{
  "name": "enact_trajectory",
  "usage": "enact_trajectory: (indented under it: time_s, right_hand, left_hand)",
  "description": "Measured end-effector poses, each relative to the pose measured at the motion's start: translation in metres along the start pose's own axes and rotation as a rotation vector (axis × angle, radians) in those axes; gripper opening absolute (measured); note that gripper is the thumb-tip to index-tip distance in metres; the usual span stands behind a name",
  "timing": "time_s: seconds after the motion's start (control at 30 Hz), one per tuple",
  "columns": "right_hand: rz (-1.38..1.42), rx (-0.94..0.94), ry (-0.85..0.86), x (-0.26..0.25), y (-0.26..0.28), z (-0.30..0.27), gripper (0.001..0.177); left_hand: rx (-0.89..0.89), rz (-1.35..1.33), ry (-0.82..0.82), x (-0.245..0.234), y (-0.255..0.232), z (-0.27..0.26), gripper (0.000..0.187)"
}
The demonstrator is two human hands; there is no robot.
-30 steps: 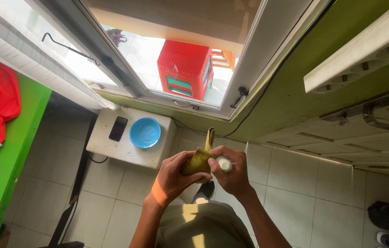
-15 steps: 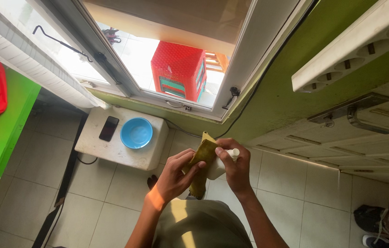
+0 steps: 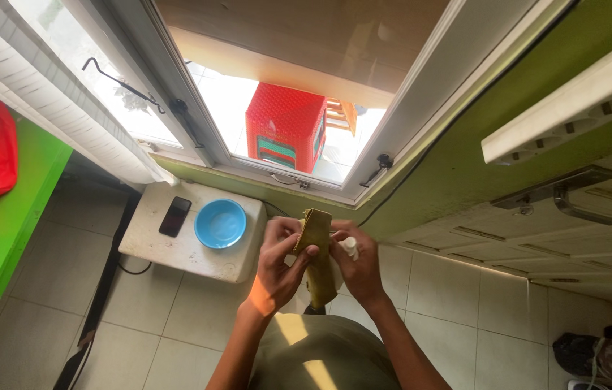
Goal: The person wipes the frame and latch of a sliding window using a cloth and a spray bottle.
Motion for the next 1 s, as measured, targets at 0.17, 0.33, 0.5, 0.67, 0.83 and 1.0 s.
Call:
enact_trajectory:
  time_s: [0.17,0.33,0.5,0.67,0.83,1.0]
  right_hand:
    - [0.000,0.101,0.147,0.028,-0.015,-0.002,0.023]
    - [0.115,0.176,0.257,0.060,0.004,0.003,0.024]
    - [0.184,0.215,0.205,0.093,0.017,0.004,0.026]
    - [0.256,0.255,0.124,0.117,0.018,0.004,0.024]
    - [0.227,0.323,0.093,0.128,0.026,0.002,0.022]
    - [0.181,0.312,0.056,0.126,0.036,0.006,0.021]
  left_hand:
    - [0.142,0.111,-0.095,-0.030,0.009,0.004,0.019]
    - [-0.175,-0.215,-0.164,-0.056,0.027,-0.009,0.022]
    - [-0.117,-0.096,-0.081,-0.086,0.035,-0.027,0.022]
    - [-0.069,-0.107,0.032,-0.109,0.032,-0.031,0.052]
    - [-0.139,-0.150,0.075,-0.118,0.030,-0.027,0.052]
    - [-0.242,-0.213,0.100,-0.111,0.033,-0.022,0.033]
Point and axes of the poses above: each hand's wrist, its own z-axis towards the middle knuckle, its own x-axis out of the palm, y = z × x, the point moved 1 cm from there along z, towards the middle knuckle, and after that the axes turned 9 degrees about -z, right-handed, at the moved point
